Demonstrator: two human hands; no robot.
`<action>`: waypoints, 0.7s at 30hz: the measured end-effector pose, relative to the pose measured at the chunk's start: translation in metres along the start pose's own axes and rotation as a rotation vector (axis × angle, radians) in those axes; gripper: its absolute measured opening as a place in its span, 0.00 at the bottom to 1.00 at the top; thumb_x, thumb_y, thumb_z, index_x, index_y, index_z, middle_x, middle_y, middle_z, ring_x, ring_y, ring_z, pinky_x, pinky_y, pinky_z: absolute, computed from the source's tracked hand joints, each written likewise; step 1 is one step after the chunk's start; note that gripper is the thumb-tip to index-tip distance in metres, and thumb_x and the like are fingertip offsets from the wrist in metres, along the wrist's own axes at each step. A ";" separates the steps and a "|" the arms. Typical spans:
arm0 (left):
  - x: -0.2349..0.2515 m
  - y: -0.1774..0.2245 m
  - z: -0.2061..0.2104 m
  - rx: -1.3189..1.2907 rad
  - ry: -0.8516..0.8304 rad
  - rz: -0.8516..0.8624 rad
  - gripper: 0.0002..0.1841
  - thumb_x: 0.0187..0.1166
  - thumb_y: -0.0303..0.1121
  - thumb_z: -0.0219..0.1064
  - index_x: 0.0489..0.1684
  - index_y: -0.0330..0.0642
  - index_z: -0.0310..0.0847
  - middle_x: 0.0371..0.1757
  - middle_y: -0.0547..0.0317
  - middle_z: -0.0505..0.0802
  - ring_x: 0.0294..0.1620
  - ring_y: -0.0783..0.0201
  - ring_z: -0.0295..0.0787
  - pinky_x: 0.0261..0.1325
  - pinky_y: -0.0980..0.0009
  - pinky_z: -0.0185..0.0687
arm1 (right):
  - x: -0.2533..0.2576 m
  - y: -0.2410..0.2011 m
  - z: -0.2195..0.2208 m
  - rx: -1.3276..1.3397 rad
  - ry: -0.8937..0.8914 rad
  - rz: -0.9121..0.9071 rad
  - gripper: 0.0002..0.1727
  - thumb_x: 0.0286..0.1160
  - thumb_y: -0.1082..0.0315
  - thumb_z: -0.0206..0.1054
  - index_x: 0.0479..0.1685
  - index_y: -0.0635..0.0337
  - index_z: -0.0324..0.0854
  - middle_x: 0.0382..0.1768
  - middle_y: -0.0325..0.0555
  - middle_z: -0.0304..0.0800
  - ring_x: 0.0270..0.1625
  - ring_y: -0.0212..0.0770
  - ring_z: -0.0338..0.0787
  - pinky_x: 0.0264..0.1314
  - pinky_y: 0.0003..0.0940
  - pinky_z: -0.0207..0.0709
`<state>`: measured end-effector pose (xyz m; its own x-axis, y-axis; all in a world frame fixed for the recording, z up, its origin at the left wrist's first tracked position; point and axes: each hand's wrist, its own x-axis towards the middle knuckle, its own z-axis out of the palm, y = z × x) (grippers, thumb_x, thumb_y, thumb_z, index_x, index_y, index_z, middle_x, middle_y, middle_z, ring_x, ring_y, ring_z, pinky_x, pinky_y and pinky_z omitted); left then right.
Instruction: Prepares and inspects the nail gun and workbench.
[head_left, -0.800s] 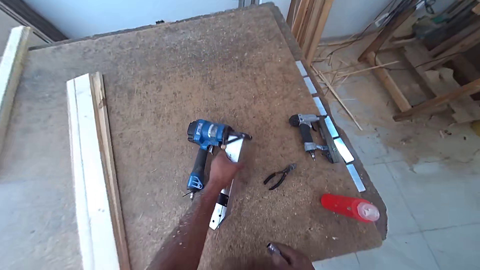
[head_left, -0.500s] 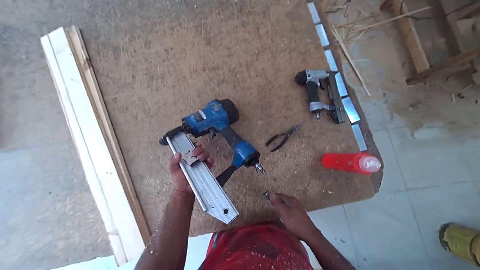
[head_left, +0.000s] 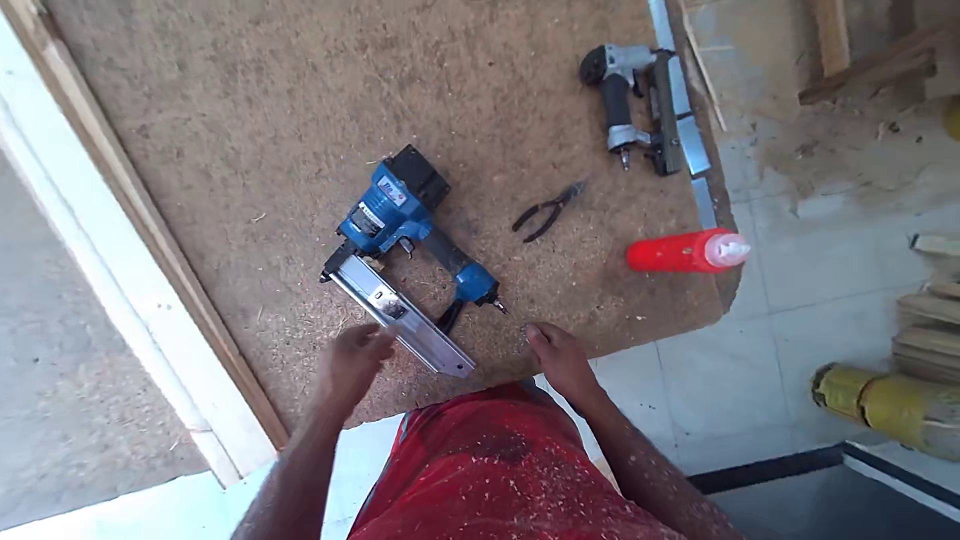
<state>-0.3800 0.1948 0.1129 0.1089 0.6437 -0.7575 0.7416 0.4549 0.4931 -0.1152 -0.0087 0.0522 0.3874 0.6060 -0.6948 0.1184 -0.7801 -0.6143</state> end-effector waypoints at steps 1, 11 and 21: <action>-0.001 0.011 -0.010 0.105 0.077 0.119 0.23 0.84 0.48 0.68 0.67 0.39 0.83 0.52 0.49 0.96 0.50 0.54 0.96 0.58 0.48 0.92 | 0.003 0.001 0.006 -0.021 0.026 -0.005 0.28 0.90 0.39 0.50 0.56 0.49 0.89 0.27 0.44 0.85 0.28 0.45 0.84 0.34 0.53 0.81; 0.145 0.144 -0.009 0.557 0.250 0.452 0.54 0.67 0.76 0.64 0.90 0.49 0.58 0.72 0.30 0.83 0.69 0.29 0.83 0.66 0.24 0.73 | 0.040 -0.012 0.021 -0.078 0.003 -0.051 0.28 0.88 0.37 0.52 0.50 0.48 0.91 0.34 0.44 0.91 0.40 0.46 0.90 0.47 0.57 0.82; 0.166 0.144 -0.020 0.720 0.143 0.503 0.58 0.58 0.77 0.70 0.84 0.43 0.58 0.51 0.26 0.89 0.53 0.24 0.88 0.52 0.22 0.76 | 0.034 -0.022 0.014 -0.147 -0.020 -0.174 0.28 0.90 0.42 0.54 0.37 0.56 0.84 0.16 0.44 0.76 0.16 0.43 0.77 0.19 0.45 0.74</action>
<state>-0.2681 0.3790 0.0667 0.4857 0.7557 -0.4394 0.8699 -0.3683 0.3281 -0.1171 0.0310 0.0370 0.3316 0.7355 -0.5909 0.3148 -0.6767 -0.6656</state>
